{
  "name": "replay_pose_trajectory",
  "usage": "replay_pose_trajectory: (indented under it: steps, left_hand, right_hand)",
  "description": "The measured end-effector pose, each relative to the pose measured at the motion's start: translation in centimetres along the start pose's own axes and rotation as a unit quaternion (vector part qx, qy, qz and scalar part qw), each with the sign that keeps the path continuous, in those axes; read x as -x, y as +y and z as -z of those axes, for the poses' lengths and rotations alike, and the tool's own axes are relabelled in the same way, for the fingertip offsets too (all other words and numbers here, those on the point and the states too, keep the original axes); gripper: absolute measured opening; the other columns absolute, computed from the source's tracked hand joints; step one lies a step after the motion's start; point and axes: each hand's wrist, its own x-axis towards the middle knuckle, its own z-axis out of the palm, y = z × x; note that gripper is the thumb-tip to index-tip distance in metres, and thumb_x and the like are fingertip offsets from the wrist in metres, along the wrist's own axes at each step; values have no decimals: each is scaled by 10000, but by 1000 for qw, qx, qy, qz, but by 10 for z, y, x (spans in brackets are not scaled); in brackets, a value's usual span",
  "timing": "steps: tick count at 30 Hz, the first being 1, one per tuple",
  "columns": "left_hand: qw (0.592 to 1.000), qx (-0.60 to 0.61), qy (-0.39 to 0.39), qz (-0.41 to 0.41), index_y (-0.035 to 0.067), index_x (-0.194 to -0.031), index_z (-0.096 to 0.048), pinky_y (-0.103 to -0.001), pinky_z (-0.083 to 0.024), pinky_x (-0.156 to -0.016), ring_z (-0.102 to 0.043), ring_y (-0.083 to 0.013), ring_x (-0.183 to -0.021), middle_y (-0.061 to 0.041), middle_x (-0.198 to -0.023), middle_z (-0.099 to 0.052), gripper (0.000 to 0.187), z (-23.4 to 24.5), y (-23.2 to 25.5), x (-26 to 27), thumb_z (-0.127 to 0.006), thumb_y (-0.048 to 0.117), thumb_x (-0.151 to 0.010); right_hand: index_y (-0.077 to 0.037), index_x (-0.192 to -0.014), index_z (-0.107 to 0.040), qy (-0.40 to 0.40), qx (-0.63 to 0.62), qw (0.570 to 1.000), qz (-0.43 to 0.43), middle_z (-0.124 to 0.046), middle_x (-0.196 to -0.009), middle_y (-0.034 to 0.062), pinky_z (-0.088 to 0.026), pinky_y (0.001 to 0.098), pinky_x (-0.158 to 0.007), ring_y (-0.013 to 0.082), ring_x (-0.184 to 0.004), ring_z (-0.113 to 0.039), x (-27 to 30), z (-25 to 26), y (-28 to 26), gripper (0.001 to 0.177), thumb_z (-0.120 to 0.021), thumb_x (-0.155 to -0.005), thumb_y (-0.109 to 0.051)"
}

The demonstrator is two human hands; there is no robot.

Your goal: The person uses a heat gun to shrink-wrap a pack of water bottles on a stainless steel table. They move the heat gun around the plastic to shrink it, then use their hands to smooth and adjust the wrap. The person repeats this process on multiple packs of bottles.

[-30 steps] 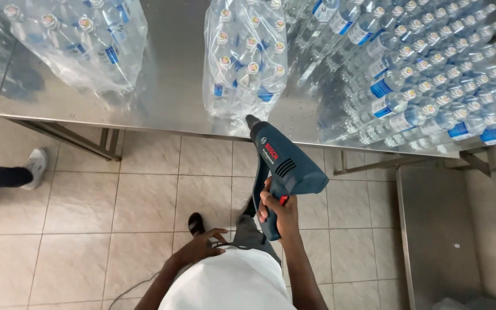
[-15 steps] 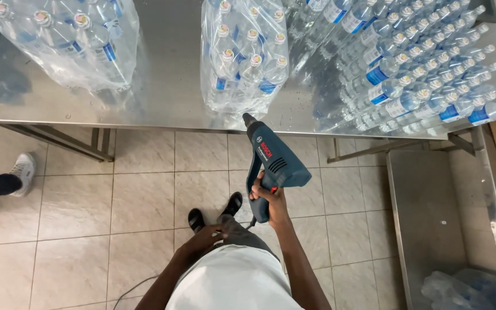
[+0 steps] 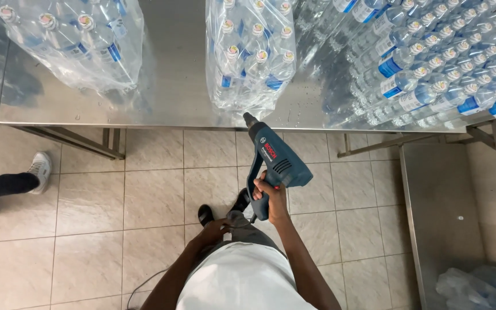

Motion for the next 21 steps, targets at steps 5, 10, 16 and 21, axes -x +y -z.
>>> replay_pose_trajectory:
  steps: [5, 10, 16, 21]
  left_hand:
    - [987, 25, 154, 33, 54, -1271, -755, -563, -544, -1151, -692, -428, -1316, -250, -1304, -772, 320, 35, -4, 53, -631, 262, -1061]
    - [973, 87, 208, 53, 100, -868, -685, -331, -429, -677, -562, -136, -733, -21, -790, -657, 325, 47, -28, 97, -808, 374, -992]
    - [955, 131, 250, 88, 67, -885, -754, -314, -491, -707, -626, -151, -765, -44, -793, -707, 350, 56, -12, 128, -784, 404, -975]
    - [940, 151, 301, 60, 72, -820, -667, -323, -393, -583, -458, -131, -631, -19, -671, -535, 373, 47, -12, 125, -779, 375, -1006]
  right_hand:
    - [-76, -1039, -603, 12, 22, 1000, 3, -472, -714, 54, -539, 416, -667, 207, -577, -588, -3, 8, -1, 167, -722, -1014, 39]
    - [-106, -898, -585, 48, 52, 997, -36, -579, -760, 87, -419, 353, -572, 172, -551, -476, 3, -10, -12, 199, -760, -898, -10]
    - [-106, -858, -575, 34, 58, 997, -29, -534, -708, 70, -417, 350, -573, 169, -540, -473, -5, -11, -20, 207, -760, -900, -21]
    - [-101, -889, -595, 30, 95, 994, -44, -469, -617, 66, -423, 363, -582, 181, -514, -466, -6, -16, -21, 194, -769, -919, -19]
